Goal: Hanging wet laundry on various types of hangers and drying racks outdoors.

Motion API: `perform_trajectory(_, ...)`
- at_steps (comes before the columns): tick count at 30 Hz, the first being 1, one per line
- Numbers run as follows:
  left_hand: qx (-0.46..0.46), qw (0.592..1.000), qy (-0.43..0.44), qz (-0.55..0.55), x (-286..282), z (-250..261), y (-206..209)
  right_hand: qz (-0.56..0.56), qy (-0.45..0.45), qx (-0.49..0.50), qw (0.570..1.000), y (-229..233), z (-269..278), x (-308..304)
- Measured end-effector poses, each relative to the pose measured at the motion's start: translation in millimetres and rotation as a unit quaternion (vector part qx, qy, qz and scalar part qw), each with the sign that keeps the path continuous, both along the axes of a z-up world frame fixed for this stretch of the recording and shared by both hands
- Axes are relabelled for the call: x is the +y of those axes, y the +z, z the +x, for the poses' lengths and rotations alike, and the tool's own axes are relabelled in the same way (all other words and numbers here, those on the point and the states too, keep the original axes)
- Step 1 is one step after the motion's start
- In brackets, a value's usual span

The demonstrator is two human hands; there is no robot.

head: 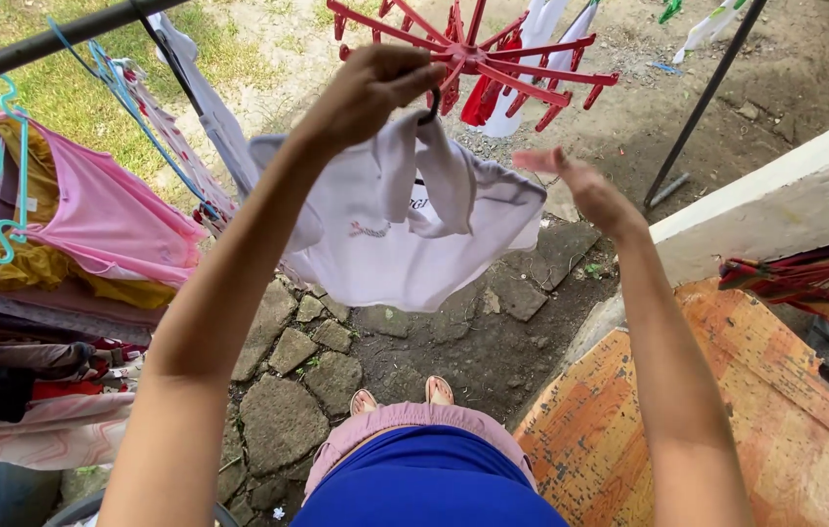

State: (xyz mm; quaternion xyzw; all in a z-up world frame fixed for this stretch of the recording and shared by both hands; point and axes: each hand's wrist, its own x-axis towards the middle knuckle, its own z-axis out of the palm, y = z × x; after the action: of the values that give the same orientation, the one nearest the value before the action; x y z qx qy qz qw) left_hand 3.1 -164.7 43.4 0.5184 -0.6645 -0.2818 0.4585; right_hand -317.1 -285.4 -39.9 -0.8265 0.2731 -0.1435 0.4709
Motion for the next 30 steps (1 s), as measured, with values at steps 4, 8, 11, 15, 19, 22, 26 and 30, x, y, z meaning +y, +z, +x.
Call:
perform_trajectory(4, 0.008, 0.999, 0.032, 0.029, -1, 29, 3, 0.062, 0.044, -0.006, 0.997, -98, -15, -33)
perform_trajectory(8, -0.083, 0.995, 0.058, 0.003, 16, 46, 27, 0.034, -0.071, -0.047, 0.996, -89, -32, -35)
perform_trajectory(11, -0.162, 0.977, 0.132, 0.033, 31, 46, 36, 0.002, -0.183, -0.090, 0.979, -54, -39, -23)
perform_trajectory(15, -0.103, 0.987, 0.126, 0.002, 25, 48, 16, -0.280, -0.272, -0.090, 0.916, -22, -32, -10)
perform_trajectory(19, -0.013, 0.995, 0.069, -0.070, -6, 15, -2, -0.456, -0.255, -0.145, 0.840, -34, 16, 27)
perform_trajectory(22, -0.022, 0.996, 0.061, -0.053, -20, -18, -5, -0.442, -0.239, -0.154, 0.851, -33, 58, 73)
perform_trajectory(26, -0.033, 0.998, 0.004, -0.049, -25, -39, -15, -0.549, -0.247, -0.089, 0.794, -45, 79, 67)
perform_trajectory(30, -0.134, 0.990, 0.042, 0.021, -18, -36, -19, -0.195, -0.143, -0.068, 0.968, -38, 60, 37)
